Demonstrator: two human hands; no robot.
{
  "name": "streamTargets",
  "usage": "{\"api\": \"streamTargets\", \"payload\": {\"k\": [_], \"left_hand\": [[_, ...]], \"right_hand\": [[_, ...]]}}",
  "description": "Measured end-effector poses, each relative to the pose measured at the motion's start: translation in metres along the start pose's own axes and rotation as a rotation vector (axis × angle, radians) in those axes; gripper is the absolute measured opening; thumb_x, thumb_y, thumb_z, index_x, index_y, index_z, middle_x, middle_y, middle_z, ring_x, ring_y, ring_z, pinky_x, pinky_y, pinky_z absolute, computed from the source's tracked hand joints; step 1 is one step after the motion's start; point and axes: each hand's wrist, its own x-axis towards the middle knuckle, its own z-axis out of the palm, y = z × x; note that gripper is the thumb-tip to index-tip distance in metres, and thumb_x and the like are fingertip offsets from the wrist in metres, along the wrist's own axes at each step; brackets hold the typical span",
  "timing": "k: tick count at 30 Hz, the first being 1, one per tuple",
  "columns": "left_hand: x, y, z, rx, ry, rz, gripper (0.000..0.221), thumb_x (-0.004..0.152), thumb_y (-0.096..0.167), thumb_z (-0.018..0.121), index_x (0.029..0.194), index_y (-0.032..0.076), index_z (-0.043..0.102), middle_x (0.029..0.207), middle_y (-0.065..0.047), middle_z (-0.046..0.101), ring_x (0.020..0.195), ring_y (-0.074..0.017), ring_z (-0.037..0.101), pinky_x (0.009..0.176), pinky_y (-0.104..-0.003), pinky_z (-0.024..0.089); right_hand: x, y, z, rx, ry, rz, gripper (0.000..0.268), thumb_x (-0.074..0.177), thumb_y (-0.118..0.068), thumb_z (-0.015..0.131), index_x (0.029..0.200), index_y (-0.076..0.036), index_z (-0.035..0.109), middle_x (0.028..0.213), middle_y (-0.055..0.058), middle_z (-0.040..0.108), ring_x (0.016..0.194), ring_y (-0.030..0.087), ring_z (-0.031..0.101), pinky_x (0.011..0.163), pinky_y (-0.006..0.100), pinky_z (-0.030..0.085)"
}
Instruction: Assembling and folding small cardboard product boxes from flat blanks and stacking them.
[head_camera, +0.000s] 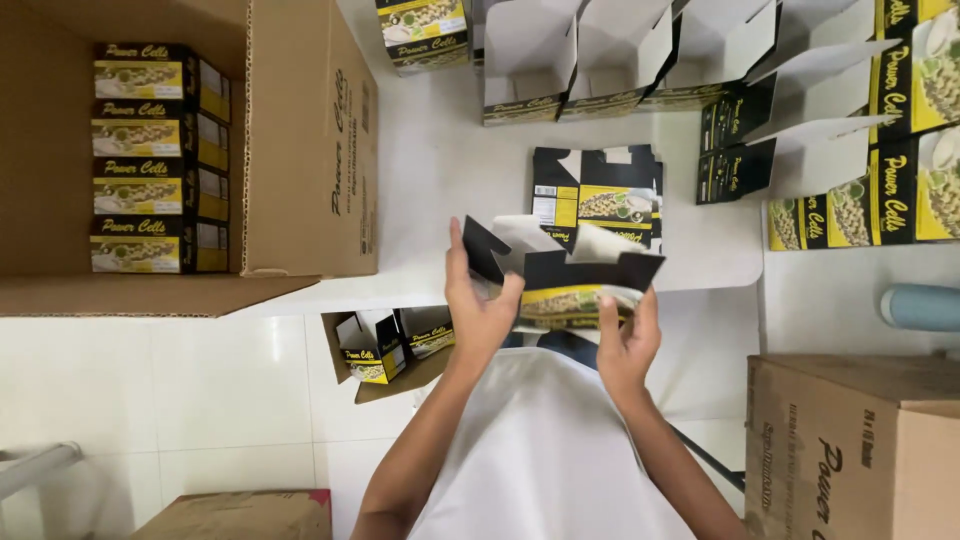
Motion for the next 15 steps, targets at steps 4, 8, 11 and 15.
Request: {"api": "streamTargets", "payload": {"k": [4, 8, 11, 15], "left_hand": [[-0.004, 0.005, 0.001, 0.002, -0.012, -0.006, 0.094, 0.078, -0.004, 0.067, 0.162, -0.003, 0.024, 0.128, -0.016, 0.055, 0.117, -0.0249, 0.060, 0.104, -0.032, 0.048], [-0.010, 0.009, 0.003, -0.313, -0.319, -0.157, 0.076, 0.085, 0.008, 0.058, 0.158, -0.003, 0.037, 0.149, -0.019, 0.055, 0.137, -0.0277, 0.053, 0.118, -0.035, 0.038], [-0.011, 0.019, 0.001, -0.464, -0.507, -0.256, 0.072, 0.083, 0.014, 0.055, 0.152, -0.004, 0.048, 0.153, -0.020, 0.056, 0.145, -0.0305, 0.049, 0.126, -0.039, 0.030], [0.003, 0.028, -0.010, -0.523, -0.575, -0.184, 0.070, 0.084, 0.021, 0.053, 0.150, -0.002, 0.049, 0.154, -0.018, 0.054, 0.148, -0.0304, 0.048, 0.129, -0.042, 0.030]], "right_hand": [[-0.013, -0.010, 0.007, 0.012, 0.016, -0.033, 0.058, 0.110, -0.012, 0.056, 0.159, 0.003, 0.030, 0.146, 0.010, 0.052, 0.128, 0.015, 0.051, 0.113, 0.029, 0.040], [-0.010, 0.000, 0.003, -0.109, -0.064, -0.042, 0.074, 0.110, -0.038, 0.047, 0.162, 0.002, 0.013, 0.162, 0.015, 0.030, 0.146, 0.023, 0.034, 0.121, 0.035, 0.028], [-0.001, 0.001, -0.011, -0.073, -0.065, 0.024, 0.083, 0.106, -0.050, 0.047, 0.162, 0.001, 0.015, 0.162, 0.015, 0.031, 0.148, 0.024, 0.034, 0.122, 0.036, 0.028], [0.037, -0.036, -0.037, 0.265, -0.197, 0.084, 0.093, 0.093, -0.029, 0.077, 0.164, -0.001, 0.023, 0.154, 0.012, 0.046, 0.141, 0.023, 0.047, 0.120, 0.036, 0.038]]}}
